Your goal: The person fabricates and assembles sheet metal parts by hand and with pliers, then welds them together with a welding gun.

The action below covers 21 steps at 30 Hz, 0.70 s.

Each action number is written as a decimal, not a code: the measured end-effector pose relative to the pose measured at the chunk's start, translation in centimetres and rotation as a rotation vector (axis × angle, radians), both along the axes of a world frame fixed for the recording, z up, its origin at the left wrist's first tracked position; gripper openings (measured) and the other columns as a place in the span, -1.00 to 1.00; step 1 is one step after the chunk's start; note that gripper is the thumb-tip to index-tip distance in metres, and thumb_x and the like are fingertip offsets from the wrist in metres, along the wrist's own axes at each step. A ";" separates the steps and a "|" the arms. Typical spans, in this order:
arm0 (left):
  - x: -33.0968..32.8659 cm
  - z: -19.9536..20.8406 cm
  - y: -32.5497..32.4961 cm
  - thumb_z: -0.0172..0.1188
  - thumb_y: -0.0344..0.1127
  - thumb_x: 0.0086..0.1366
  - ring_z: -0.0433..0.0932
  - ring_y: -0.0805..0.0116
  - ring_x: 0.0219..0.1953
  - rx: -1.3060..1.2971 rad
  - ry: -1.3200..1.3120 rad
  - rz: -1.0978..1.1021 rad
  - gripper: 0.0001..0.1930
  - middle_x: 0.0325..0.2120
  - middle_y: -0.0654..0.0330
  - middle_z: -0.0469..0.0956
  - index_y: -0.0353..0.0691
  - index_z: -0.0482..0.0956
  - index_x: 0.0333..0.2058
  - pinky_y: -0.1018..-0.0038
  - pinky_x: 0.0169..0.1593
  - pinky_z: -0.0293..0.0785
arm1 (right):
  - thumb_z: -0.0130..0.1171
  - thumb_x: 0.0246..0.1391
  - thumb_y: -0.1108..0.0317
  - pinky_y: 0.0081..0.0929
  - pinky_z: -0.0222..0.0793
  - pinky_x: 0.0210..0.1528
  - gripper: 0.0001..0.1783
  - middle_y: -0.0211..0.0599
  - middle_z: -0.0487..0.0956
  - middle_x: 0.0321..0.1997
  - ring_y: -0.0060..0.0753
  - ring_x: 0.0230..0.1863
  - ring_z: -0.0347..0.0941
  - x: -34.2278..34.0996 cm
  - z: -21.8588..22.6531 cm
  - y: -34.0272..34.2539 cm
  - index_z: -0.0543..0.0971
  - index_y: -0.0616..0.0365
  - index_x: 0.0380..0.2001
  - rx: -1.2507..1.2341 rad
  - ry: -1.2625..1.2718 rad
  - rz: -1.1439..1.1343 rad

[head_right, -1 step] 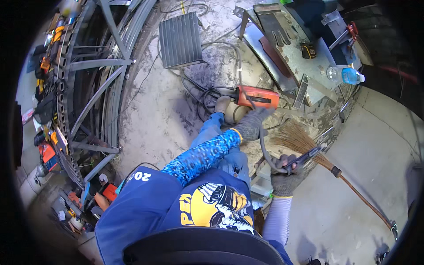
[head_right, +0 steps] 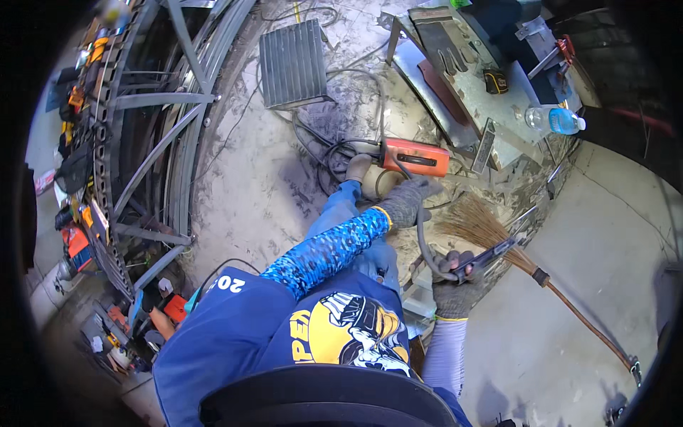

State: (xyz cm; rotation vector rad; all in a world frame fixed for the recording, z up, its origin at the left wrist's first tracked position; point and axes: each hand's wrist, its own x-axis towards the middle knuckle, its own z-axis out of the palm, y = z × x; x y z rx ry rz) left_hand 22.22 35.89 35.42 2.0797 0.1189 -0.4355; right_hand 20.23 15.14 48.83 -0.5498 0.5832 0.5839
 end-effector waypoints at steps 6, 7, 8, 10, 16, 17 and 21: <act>-11.3 -1.2 1.4 0.23 -0.23 0.11 0.42 -0.11 0.17 0.012 0.183 -0.097 -0.40 0.08 -0.09 0.45 -0.12 0.45 0.18 0.19 0.18 0.42 | 0.23 0.01 0.38 -0.14 0.38 0.10 -0.84 -0.26 0.45 -0.38 -0.30 -0.30 0.36 -6.1 -0.2 -7.6 0.42 0.07 -0.42 -0.113 -0.142 -0.032; -12.7 -0.1 3.1 0.22 -0.21 0.13 0.44 -0.09 0.15 0.100 0.312 -0.113 -0.43 0.08 -0.09 0.48 -0.14 0.48 0.16 0.21 0.18 0.41 | 0.22 0.00 0.39 -0.10 0.37 0.11 -0.84 -0.26 0.45 -0.37 -0.31 -0.31 0.37 -7.0 0.0 -8.7 0.42 0.07 -0.40 -0.177 -0.138 -0.033; -14.6 -0.3 5.0 0.19 -0.16 0.16 0.50 -0.08 0.10 0.093 0.327 -0.034 -0.46 0.02 -0.14 0.54 -0.20 0.50 0.13 0.23 0.18 0.42 | 0.22 -0.01 0.40 -0.07 0.36 0.13 -0.84 -0.27 0.46 -0.37 -0.31 -0.32 0.39 -7.9 0.2 -9.8 0.43 0.06 -0.38 -0.244 -0.135 -0.040; -18.6 -3.8 7.7 0.18 -0.11 0.22 0.60 0.03 -0.08 0.139 0.285 0.301 -0.52 -0.14 -0.07 0.63 -0.26 0.55 0.05 0.25 0.08 0.48 | 0.21 -0.02 0.41 0.00 0.34 0.17 -0.84 -0.29 0.46 -0.38 -0.31 -0.34 0.42 -9.4 0.3 -12.3 0.45 0.05 -0.35 -0.239 -0.118 -0.039; -17.9 -6.2 15.7 0.28 -0.18 0.24 0.57 0.39 -0.52 -0.341 0.388 0.905 -0.57 -0.32 0.08 0.63 -0.27 0.55 0.03 0.41 -0.42 0.54 | 0.23 -0.03 0.35 -0.01 0.39 0.10 -0.84 -0.31 0.46 -0.43 -0.33 -0.41 0.40 -12.3 -1.1 -12.6 0.43 0.03 -0.41 -0.273 0.021 -0.194; -17.1 -5.9 16.7 0.28 -0.19 0.24 0.54 0.40 -0.54 -0.444 0.419 0.990 -0.60 -0.35 0.12 0.62 -0.26 0.56 0.00 0.41 -0.46 0.52 | 0.23 -0.02 0.32 -0.05 0.40 0.05 -0.83 -0.29 0.45 -0.45 -0.33 -0.44 0.38 -12.5 -1.3 -12.1 0.42 0.01 -0.45 -0.263 0.044 -0.208; -12.4 -9.0 22.0 0.22 -0.25 0.31 0.46 0.51 -0.54 -0.694 0.432 1.049 -0.64 -0.47 0.27 0.51 -0.28 0.49 0.02 0.49 -0.48 0.48 | 0.24 -0.08 0.27 -0.05 0.39 0.03 -0.82 -0.30 0.46 -0.48 -0.33 -0.49 0.37 -11.9 0.0 -6.1 0.41 -0.01 -0.49 -0.355 0.076 -0.202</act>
